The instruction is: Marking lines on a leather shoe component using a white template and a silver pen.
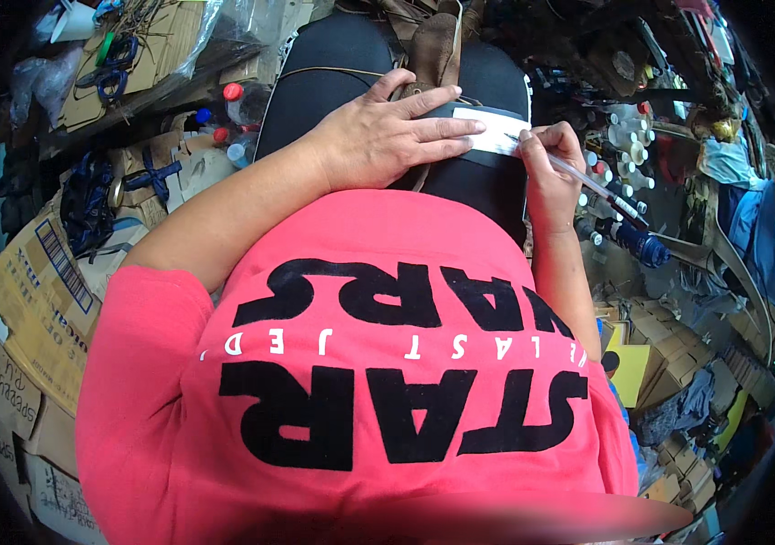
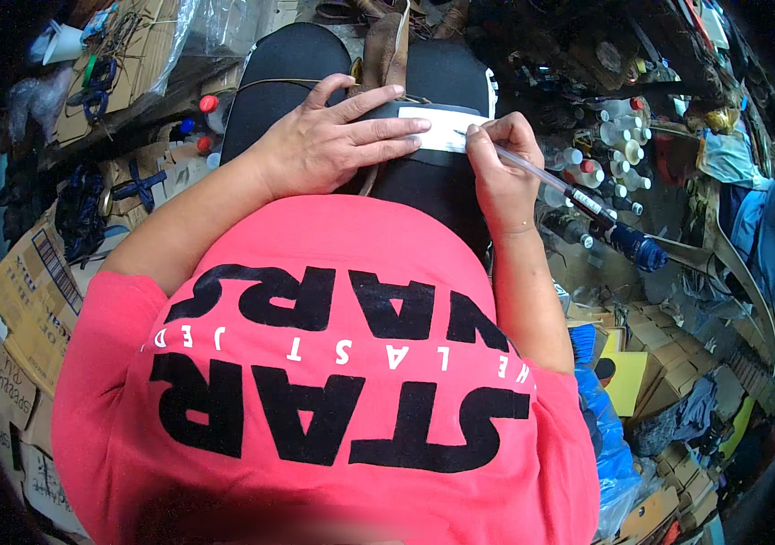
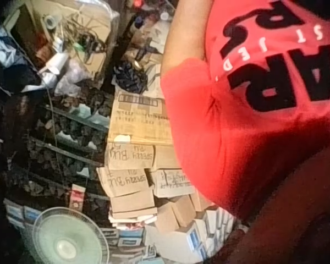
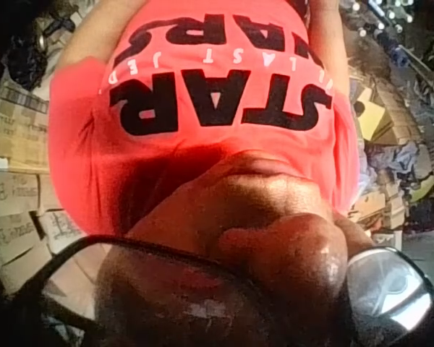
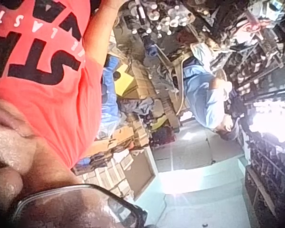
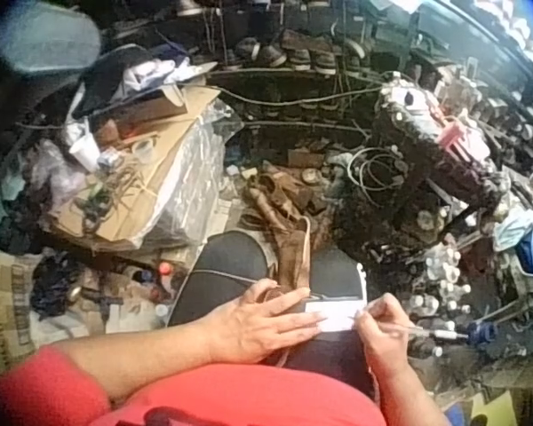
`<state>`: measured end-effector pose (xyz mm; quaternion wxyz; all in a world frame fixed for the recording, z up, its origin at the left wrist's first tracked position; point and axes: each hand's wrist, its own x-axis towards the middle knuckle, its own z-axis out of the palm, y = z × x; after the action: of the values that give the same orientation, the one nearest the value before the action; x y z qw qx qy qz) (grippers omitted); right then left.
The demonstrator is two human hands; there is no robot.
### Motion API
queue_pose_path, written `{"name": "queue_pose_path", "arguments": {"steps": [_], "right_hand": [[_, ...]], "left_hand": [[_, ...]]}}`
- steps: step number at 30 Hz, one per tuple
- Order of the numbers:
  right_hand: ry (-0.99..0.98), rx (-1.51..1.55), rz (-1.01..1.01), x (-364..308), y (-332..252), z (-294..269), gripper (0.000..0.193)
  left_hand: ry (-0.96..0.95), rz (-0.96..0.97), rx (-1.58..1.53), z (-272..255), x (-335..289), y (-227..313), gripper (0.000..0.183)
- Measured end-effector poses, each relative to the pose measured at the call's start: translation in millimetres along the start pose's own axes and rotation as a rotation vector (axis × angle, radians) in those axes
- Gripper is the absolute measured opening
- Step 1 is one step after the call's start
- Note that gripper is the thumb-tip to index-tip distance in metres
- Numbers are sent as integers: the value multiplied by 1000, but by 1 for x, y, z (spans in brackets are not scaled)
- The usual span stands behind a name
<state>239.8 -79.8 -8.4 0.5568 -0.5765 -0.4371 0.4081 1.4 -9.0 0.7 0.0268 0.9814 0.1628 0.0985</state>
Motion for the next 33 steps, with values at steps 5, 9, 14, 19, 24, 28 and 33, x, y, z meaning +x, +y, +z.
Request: {"name": "queue_pose_path", "arguments": {"steps": [5, 9, 14, 19, 24, 28, 33], "right_hand": [[-10, -9, 20, 0, 4, -2, 19], [-32, -14, 2, 0, 4, -2, 19], [-27, -52, 1, 0, 4, 0, 19], [-56, -14, -6, 0, 6, 1, 19], [-53, -80, -14, 0, 3, 2, 20], [-52, -119, -26, 1, 5, 1, 21], [-53, -85, -19, 1, 6, 0, 20]], "left_hand": [[-33, 17, -7, 2, 8, 1, 56], [23, 35, 6, 8, 15, 2, 61], [25, 18, -25, 9, 15, 1, 61], [39, 20, -39, 11, 14, 1, 60], [64, 29, -29, 13, 14, 1, 58], [71, 29, -30, 12, 14, 1, 57], [62, 27, -31, 12, 14, 1, 57]]}}
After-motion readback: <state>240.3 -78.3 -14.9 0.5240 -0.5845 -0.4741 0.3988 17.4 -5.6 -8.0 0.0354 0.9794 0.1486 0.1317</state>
